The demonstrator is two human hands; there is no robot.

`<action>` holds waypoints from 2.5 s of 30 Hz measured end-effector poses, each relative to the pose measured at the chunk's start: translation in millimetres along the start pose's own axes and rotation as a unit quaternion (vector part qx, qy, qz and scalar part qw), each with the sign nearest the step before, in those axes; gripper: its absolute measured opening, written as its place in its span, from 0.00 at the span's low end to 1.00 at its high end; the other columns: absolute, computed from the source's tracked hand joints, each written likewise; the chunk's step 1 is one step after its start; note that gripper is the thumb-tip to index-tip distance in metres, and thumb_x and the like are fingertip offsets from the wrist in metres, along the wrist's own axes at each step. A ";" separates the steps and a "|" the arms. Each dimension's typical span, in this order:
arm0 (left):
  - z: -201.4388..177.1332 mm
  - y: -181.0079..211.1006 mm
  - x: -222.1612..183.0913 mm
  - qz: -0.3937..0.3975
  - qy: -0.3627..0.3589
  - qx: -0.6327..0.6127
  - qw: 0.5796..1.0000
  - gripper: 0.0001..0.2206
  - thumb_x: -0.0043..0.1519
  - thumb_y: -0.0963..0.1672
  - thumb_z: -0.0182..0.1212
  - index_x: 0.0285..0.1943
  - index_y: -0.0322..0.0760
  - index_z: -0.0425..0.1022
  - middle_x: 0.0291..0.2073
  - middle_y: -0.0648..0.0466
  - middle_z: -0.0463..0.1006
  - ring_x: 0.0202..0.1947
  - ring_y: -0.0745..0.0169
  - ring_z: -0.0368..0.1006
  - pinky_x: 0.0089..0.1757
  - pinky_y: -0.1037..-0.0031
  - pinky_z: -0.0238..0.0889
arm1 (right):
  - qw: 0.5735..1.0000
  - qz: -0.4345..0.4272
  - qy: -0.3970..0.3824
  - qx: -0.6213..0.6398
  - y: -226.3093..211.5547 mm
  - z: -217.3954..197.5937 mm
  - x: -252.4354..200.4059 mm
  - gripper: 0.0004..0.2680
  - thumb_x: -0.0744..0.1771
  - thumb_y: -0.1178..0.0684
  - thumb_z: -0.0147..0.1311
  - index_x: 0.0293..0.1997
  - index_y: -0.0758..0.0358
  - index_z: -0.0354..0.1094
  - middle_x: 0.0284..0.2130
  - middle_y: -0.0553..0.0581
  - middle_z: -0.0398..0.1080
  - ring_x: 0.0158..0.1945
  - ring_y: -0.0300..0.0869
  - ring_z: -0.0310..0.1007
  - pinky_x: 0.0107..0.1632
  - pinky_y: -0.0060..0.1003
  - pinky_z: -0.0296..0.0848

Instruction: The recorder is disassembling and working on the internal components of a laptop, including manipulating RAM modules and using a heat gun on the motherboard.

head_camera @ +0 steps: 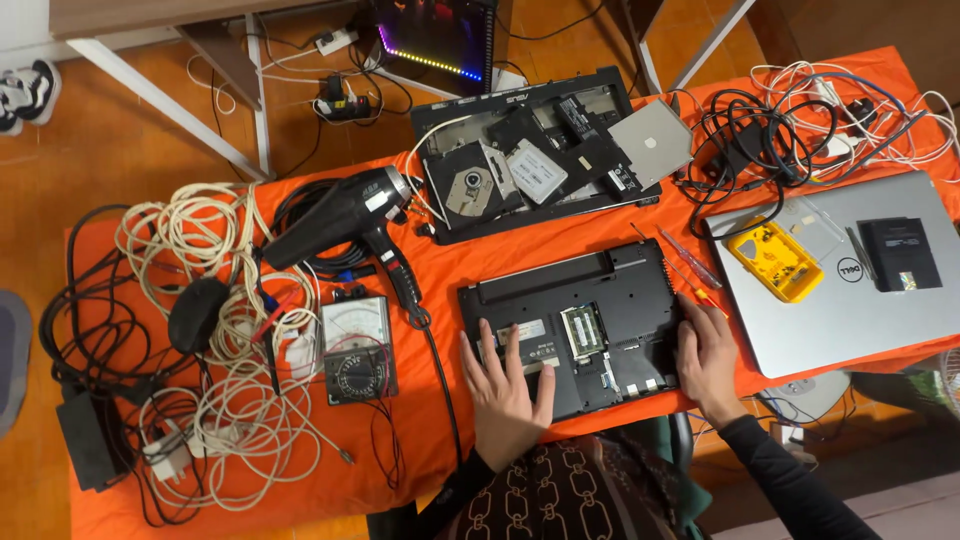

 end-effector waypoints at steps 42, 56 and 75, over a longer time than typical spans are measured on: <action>8.5 -3.7 16.9 -0.003 0.041 -0.028 0.999 0.22 0.67 0.50 0.55 0.69 0.42 0.69 0.76 0.39 0.54 0.73 0.19 0.46 0.64 0.37 0.48 | 0.994 0.003 0.048 0.098 -0.9 -16.4 0.1 0.12 0.71 0.56 0.47 0.57 0.71 0.71 0.42 0.65 0.71 0.45 0.52 0.74 0.48 0.40 0.71; 6.8 -6.2 15.9 0.001 0.045 -0.047 0.998 0.22 0.67 0.49 0.56 0.69 0.41 0.70 0.76 0.39 0.54 0.73 0.18 0.47 0.63 0.36 0.50 | 0.995 0.010 0.038 0.091 0.5 -12.7 0.4 0.12 0.71 0.56 0.47 0.58 0.71 0.70 0.42 0.63 0.70 0.41 0.49 0.73 0.46 0.38 0.70; 16.4 36.0 22.4 -0.054 0.149 0.130 0.979 0.22 0.65 0.51 0.59 0.55 0.26 0.71 0.67 0.29 0.65 0.70 0.21 0.55 0.64 0.40 0.50 | 0.997 -0.074 -0.013 -0.012 7.4 3.1 1.1 0.20 0.70 0.52 0.52 0.67 0.77 0.59 0.56 0.75 0.63 0.59 0.64 0.61 0.63 0.53 0.60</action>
Point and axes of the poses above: each hand's wrist, its own x-axis towards the middle knuckle, its own z-axis out of the palm, y = z × x, the point moved 4 cm from there along x, towards the middle knuckle
